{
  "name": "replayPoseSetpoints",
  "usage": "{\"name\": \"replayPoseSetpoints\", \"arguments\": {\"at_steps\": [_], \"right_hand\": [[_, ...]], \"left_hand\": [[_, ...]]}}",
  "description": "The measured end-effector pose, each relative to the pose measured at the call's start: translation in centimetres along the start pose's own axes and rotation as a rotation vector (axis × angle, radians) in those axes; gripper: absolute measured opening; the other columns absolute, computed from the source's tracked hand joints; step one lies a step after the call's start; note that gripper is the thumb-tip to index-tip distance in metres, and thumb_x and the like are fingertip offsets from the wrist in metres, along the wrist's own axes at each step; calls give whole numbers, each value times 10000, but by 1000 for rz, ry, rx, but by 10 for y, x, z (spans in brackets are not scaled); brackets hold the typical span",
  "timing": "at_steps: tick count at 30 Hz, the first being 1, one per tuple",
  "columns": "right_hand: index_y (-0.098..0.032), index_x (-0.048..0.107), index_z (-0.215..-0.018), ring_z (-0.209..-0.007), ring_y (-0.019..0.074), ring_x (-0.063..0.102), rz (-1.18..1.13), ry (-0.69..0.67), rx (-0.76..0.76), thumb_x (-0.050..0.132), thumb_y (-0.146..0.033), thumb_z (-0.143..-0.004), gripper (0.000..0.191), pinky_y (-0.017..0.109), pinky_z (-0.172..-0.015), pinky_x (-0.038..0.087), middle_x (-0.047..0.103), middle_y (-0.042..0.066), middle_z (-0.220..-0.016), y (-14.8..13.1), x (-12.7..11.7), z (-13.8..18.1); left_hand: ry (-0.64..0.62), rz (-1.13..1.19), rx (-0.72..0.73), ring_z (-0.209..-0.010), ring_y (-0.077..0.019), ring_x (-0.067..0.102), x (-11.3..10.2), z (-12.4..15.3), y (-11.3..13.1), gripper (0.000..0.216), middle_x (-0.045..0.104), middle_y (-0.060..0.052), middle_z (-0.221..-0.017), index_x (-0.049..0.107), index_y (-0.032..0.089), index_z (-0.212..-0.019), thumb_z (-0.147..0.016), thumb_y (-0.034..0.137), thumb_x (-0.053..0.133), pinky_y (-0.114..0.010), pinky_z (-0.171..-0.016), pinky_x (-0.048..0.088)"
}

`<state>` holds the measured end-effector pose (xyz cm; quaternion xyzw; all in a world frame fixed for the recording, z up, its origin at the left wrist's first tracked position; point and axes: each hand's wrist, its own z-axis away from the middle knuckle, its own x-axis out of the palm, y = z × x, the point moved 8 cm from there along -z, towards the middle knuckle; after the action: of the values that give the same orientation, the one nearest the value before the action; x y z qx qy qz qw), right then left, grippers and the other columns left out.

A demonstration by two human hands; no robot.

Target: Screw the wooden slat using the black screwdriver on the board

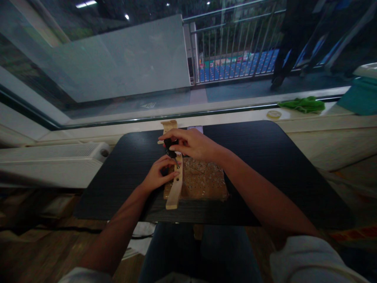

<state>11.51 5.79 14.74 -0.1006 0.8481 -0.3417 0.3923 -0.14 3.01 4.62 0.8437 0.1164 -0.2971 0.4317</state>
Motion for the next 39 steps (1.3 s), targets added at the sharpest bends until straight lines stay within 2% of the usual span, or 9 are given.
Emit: {"name": "replayPoseSetpoints", "arguments": {"at_steps": [5,16,28,34,39], "right_hand": [[-152,639,-1133,-525,37,443,14,42,-13,608,-178,-841,294,182,-520,358,620,-4,-798,0,-3,0],[-136,636,-1082,-518,35,428,59,85,42,665,-228,-813,285,202,-534,351,604,-6,-797,3,-6,0],[-140,578,-948,-483,31,379,19,140,42,716,-274,-771,262,201,-498,311,512,-70,-660,4,-6,-1],[-143,549,-948,-493,38,381,60,145,61,710,-272,-770,272,214,-507,311,536,-57,-672,5,-4,0],[-134,558,-965,-501,42,392,124,183,18,720,-287,-765,299,219,-526,321,530,-57,-670,2,-6,0]], "left_hand": [[6,6,4,-806,-160,570,0,0,0,227,576,-41,-883,674,158,-957,-791,310,698,-285,-727,478],[3,-6,-2,-783,-155,560,-1,0,1,235,575,-39,-879,679,168,-968,-797,329,690,-276,-705,472],[-2,-16,-15,-764,-150,553,0,0,-1,242,570,-39,-869,674,163,-967,-793,330,694,-273,-685,468],[-3,-8,-25,-804,-166,566,0,0,-2,258,574,-45,-881,679,166,-989,-795,335,694,-296,-728,485],[-8,-11,-15,-811,-165,566,1,0,-2,253,574,-49,-893,670,159,-981,-797,330,693,-289,-723,482]]}}
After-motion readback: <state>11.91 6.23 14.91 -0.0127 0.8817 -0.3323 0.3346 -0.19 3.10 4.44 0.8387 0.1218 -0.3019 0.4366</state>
